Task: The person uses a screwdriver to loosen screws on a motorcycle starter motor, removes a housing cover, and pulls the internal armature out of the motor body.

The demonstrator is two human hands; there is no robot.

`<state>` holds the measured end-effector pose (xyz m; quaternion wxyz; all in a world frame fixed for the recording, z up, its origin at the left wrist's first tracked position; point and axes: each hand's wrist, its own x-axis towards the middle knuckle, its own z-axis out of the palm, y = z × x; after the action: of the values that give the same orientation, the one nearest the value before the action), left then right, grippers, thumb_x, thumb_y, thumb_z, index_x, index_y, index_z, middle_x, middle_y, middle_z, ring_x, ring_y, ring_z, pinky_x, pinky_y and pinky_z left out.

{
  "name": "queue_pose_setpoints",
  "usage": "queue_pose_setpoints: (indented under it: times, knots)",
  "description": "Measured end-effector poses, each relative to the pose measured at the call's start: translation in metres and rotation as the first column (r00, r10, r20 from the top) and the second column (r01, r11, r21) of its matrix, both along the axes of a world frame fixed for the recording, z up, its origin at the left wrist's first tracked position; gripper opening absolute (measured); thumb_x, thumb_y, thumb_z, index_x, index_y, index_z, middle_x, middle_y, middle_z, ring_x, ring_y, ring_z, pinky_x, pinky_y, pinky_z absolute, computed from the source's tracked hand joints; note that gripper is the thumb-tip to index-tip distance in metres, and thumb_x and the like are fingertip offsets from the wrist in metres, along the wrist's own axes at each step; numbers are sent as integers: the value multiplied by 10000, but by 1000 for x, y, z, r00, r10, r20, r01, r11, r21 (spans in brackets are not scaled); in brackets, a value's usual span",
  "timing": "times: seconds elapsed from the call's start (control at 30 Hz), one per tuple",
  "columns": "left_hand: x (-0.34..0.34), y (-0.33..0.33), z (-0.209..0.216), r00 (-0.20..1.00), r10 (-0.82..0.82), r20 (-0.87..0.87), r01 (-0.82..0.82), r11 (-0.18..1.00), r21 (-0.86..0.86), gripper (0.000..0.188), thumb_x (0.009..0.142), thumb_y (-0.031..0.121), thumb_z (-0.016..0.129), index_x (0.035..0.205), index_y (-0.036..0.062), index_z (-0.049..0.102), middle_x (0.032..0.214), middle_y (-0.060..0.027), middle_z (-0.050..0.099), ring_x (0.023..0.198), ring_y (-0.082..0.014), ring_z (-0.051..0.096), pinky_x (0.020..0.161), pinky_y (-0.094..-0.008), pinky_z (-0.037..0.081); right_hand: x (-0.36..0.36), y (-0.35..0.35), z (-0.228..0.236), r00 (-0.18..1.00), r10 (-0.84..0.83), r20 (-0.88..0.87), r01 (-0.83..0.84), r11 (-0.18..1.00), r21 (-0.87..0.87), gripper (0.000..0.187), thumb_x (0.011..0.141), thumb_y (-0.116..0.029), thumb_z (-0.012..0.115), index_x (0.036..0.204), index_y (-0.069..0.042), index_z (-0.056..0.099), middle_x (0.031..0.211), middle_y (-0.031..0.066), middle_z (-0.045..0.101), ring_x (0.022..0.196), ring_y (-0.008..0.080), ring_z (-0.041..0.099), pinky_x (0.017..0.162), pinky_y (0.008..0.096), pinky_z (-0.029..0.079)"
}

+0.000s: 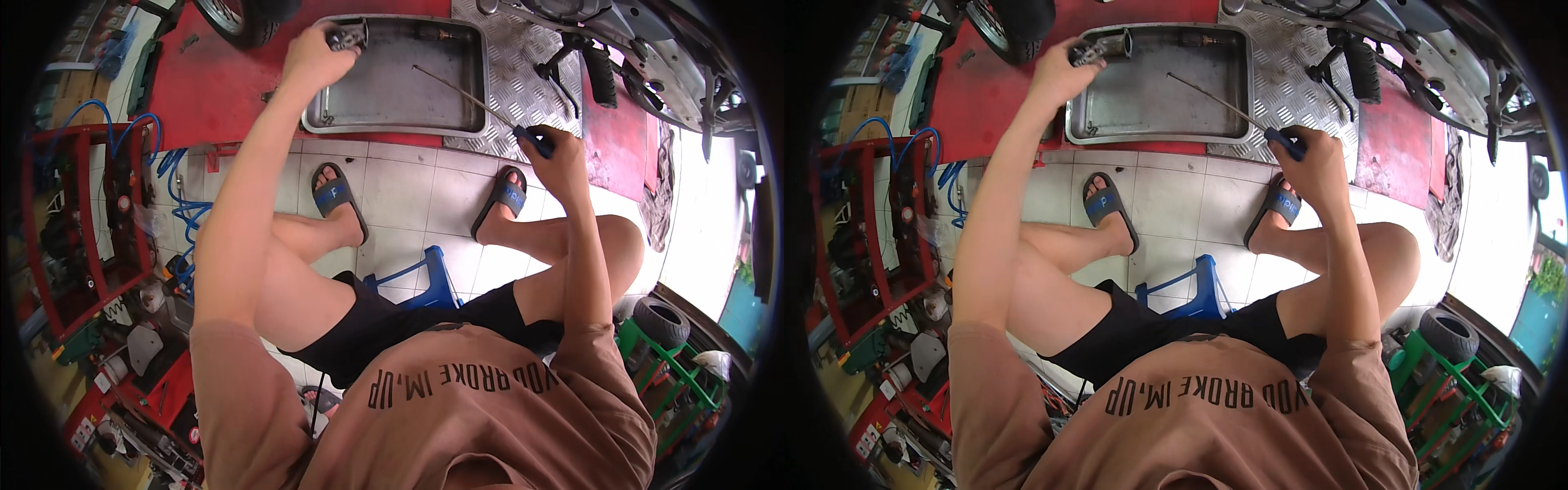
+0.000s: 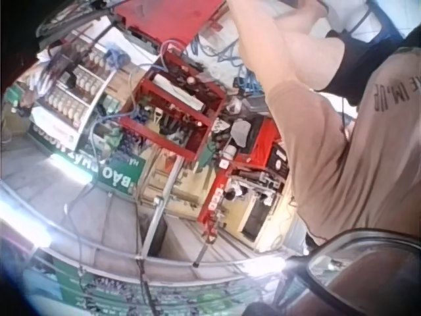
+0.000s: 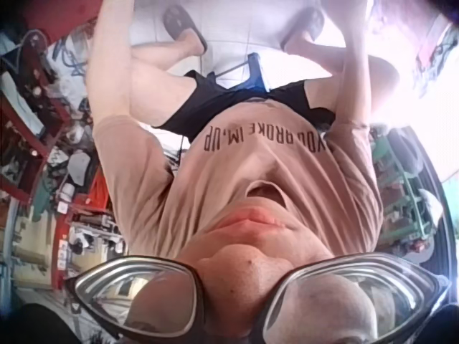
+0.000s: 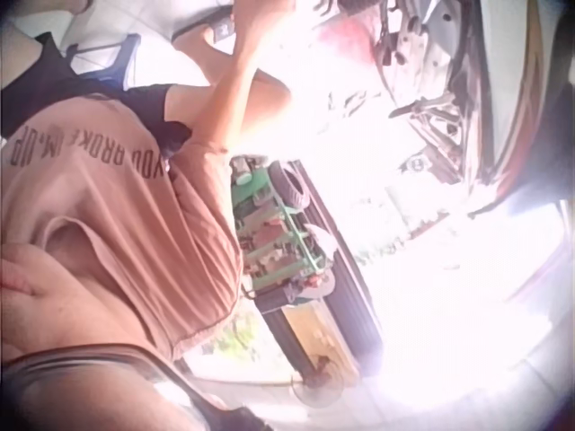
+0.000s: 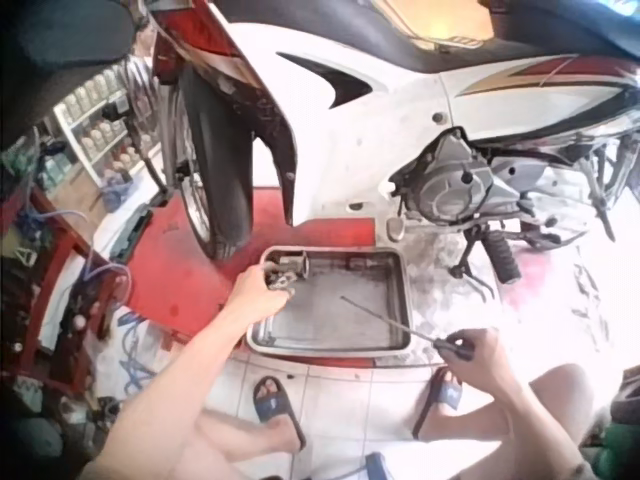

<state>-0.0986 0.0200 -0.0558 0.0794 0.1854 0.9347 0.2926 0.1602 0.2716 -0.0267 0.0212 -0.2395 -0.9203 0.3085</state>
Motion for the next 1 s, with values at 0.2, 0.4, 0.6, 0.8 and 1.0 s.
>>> queue_pose_setpoints:
  times: [0.2,0.4,0.6,0.8,1.0]
  knots:
    - [9,-5,-31,841,59,538,-165,975,151,494,801,209,733,1231,34,566,1006,-51,651,899,-143,602,720,-324,498,10,-3,19,999,-1,-52,1,1000,9,239,803,-162,710,940,34,712,595,137,630,491,169,598,516,295,466]
    - [18,-2,-40,776,41,629,-224,951,214,504,832,213,722,1276,76,528,1078,-22,615,933,-114,569,699,-310,486,21,-4,31,993,31,-110,-29,999,19,231,793,-142,704,952,26,713,604,125,634,515,144,597,519,282,461]
    - [18,4,-41,825,-76,560,-137,934,329,532,854,233,710,1334,160,491,1105,-10,604,940,-114,554,692,-312,481,25,-15,52,988,45,-147,-52,998,-45,231,796,-111,692,970,40,700,664,125,673,579,137,643,563,263,491]
    - [28,16,-26,764,-127,632,-161,912,377,567,850,253,721,1351,180,466,1090,1,589,892,-97,538,652,-275,466,24,-19,58,983,57,-174,-72,994,-79,227,790,-82,694,976,47,695,708,136,690,632,148,678,605,264,516]
    - [34,19,-17,764,-176,621,-183,864,469,532,836,175,693,1324,166,479,1021,-4,591,867,-111,552,646,-281,466,23,-18,54,975,64,-211,-77,995,-56,237,790,-87,698,984,50,693,716,128,692,598,130,640,590,261,499]
